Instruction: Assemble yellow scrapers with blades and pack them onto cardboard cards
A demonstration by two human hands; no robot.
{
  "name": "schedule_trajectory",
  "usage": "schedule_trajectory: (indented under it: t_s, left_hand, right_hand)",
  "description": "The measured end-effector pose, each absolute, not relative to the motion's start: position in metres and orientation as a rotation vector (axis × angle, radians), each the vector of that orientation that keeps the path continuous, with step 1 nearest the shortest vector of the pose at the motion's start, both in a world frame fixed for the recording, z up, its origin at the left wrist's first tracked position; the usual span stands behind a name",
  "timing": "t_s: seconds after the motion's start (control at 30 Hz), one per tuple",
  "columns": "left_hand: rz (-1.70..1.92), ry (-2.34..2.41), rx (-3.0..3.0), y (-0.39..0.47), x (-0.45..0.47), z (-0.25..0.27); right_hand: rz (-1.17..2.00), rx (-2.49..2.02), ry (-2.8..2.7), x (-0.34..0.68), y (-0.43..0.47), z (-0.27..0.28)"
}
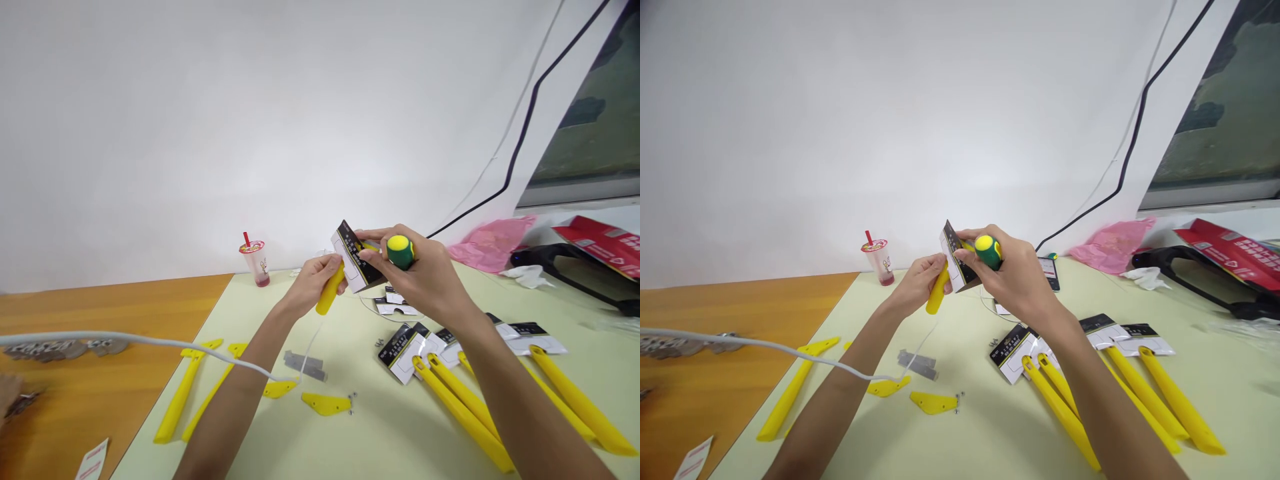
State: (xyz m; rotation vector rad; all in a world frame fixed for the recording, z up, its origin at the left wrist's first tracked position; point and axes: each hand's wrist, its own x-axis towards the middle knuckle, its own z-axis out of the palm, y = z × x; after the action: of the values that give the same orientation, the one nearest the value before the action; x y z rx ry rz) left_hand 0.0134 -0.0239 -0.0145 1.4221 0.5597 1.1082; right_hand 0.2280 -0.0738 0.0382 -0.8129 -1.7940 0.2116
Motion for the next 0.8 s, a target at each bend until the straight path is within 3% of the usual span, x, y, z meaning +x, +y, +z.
schedule_trajectory:
  t_s: [0.17, 0.47, 0.8]
  left_hand:
    - [0.998, 0.423, 1.061, -0.025, 0.008, -0.012]
    - [0.843, 0.332, 0.745, -0.024, -0.003, -0.010]
    - [0.532, 0.315, 1.093, -0.023, -0.003, -0.017]
  right_hand:
    - [0.464, -0.696, -1.784, 0.230, -0.083, 0.041]
    - [0.106, -0.808, -2.010, 0.233, -0.079, 0.040]
    - [0.003, -0.797, -1.896, 0.237, -0.069, 0.037]
